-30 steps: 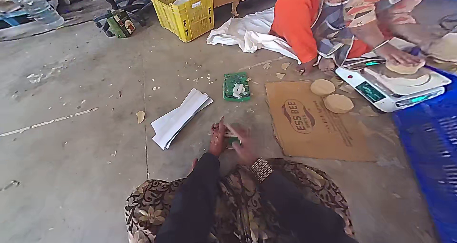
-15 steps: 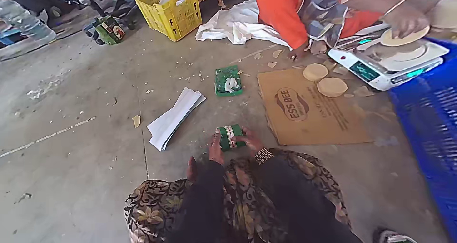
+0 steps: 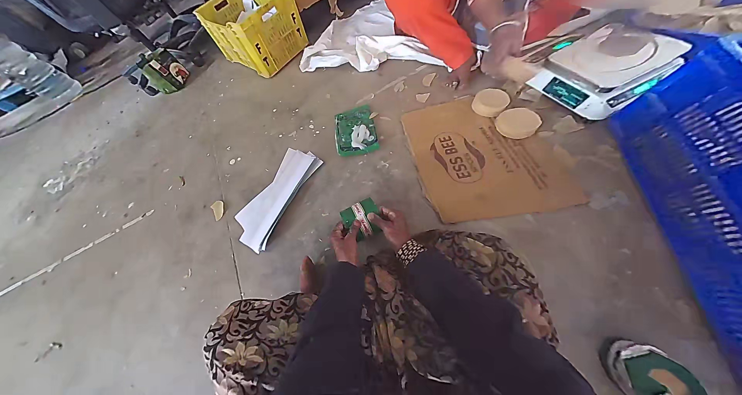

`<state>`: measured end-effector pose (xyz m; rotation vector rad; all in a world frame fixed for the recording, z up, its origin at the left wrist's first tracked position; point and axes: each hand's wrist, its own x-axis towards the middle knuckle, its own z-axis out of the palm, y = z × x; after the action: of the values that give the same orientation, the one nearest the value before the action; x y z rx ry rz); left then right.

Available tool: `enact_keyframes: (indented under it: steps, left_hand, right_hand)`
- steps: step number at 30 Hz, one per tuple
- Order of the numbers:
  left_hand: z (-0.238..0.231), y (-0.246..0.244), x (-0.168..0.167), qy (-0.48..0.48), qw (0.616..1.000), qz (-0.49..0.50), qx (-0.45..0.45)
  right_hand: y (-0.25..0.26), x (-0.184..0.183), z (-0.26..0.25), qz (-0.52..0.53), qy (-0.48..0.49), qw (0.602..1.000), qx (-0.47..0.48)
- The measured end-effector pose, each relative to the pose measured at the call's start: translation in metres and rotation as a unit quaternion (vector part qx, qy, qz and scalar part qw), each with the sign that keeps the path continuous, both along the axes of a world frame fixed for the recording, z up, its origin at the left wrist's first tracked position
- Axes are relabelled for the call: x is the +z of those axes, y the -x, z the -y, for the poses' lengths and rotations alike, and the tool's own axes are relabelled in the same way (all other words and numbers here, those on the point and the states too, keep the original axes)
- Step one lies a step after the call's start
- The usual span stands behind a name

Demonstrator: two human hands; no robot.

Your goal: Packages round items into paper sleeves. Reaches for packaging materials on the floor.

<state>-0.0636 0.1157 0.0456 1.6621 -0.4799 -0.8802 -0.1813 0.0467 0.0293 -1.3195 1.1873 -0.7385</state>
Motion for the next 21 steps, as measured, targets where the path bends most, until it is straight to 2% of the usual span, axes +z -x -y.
enact_keyframes:
  steps: [6, 13, 16, 21]
  left_hand:
    - [-0.001, 0.002, -0.002, 0.008, 1.000, 0.012, -0.003]
    - [0.001, 0.004, -0.005, 0.049, 0.998, 0.039, -0.012]
    - [0.003, 0.004, -0.010, 0.076, 0.994, 0.072, 0.007]
    - [0.004, 0.003, -0.018, 0.043, 0.996, 0.080, -0.015]
  right_hand:
    - [-0.002, 0.001, 0.004, 0.020, -0.060, 0.998, -0.010]
    - [0.000, -0.001, 0.003, 0.063, -0.006, 0.998, -0.021]
    - [-0.002, 0.002, 0.005, 0.084, -0.026, 0.996, -0.034]
    - [-0.006, -0.005, 0.012, 0.060, -0.038, 0.997, -0.028]
